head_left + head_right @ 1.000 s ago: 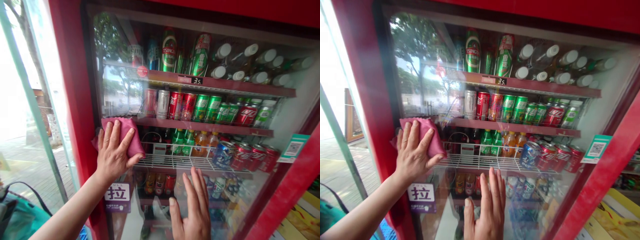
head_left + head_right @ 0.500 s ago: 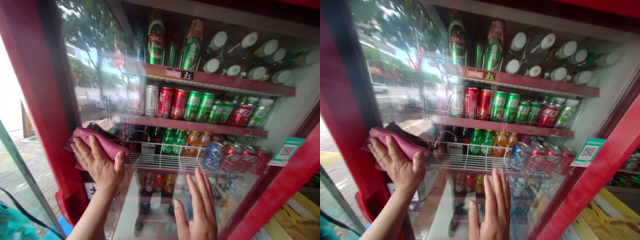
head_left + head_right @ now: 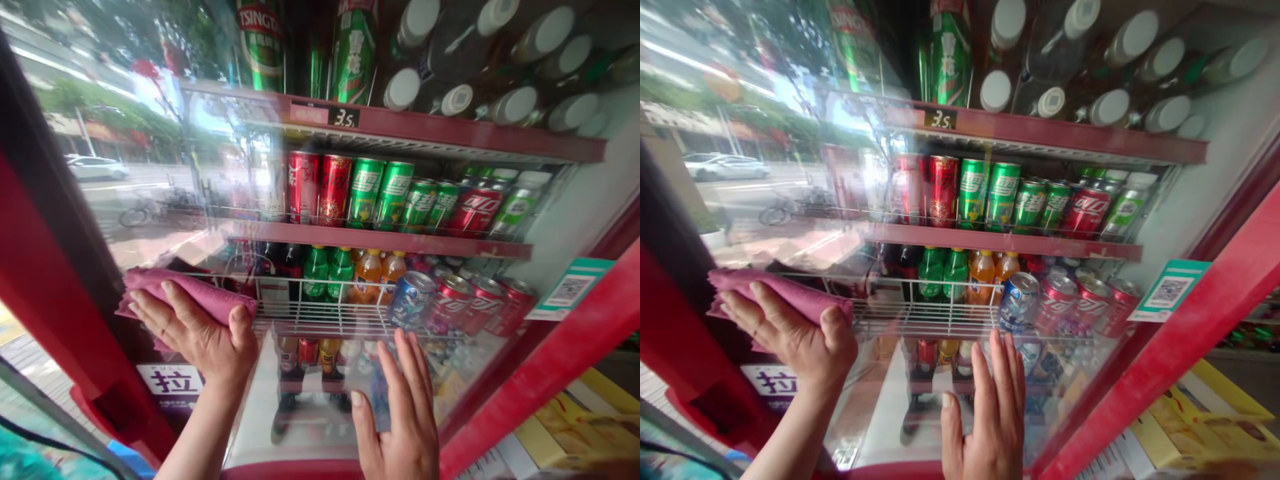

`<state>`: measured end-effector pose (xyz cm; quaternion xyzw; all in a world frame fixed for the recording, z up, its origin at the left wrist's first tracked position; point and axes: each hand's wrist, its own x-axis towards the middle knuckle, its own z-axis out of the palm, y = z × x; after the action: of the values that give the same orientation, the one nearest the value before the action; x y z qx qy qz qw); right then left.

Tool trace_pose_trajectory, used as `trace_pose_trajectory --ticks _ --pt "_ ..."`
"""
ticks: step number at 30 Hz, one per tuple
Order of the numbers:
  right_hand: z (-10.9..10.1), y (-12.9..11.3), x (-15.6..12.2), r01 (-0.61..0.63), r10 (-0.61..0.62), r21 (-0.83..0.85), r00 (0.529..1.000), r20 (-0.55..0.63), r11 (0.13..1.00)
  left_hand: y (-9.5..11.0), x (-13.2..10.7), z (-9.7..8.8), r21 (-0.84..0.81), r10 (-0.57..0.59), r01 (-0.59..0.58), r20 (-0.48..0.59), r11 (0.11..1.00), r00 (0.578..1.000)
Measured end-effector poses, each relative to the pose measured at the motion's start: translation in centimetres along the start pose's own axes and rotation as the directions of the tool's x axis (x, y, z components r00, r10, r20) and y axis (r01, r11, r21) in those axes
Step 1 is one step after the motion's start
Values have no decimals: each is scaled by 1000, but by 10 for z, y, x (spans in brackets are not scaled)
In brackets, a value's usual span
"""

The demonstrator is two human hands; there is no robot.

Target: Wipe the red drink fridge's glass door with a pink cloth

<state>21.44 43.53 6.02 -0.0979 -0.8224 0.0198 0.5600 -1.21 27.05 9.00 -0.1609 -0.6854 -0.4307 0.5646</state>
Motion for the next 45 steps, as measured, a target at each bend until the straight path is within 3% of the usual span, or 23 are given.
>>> trace_pose_trajectory --ticks 9,25,37,45 --pt "-16 30 -4 -16 16 -25 1000 -4 1000 40 -26 21 -20 88 -88 39 996 995" --pt "-48 94 -10 -91 89 -27 994 -62 995 135 -61 45 -23 239 -238 127 971 963" --pt "-72 130 -12 -155 156 11 983 -102 988 198 -80 68 -38 395 -394 139 918 908" --pt "-103 159 -25 -155 151 -47 984 -90 987 252 -93 81 -91 475 -467 139 880 869"
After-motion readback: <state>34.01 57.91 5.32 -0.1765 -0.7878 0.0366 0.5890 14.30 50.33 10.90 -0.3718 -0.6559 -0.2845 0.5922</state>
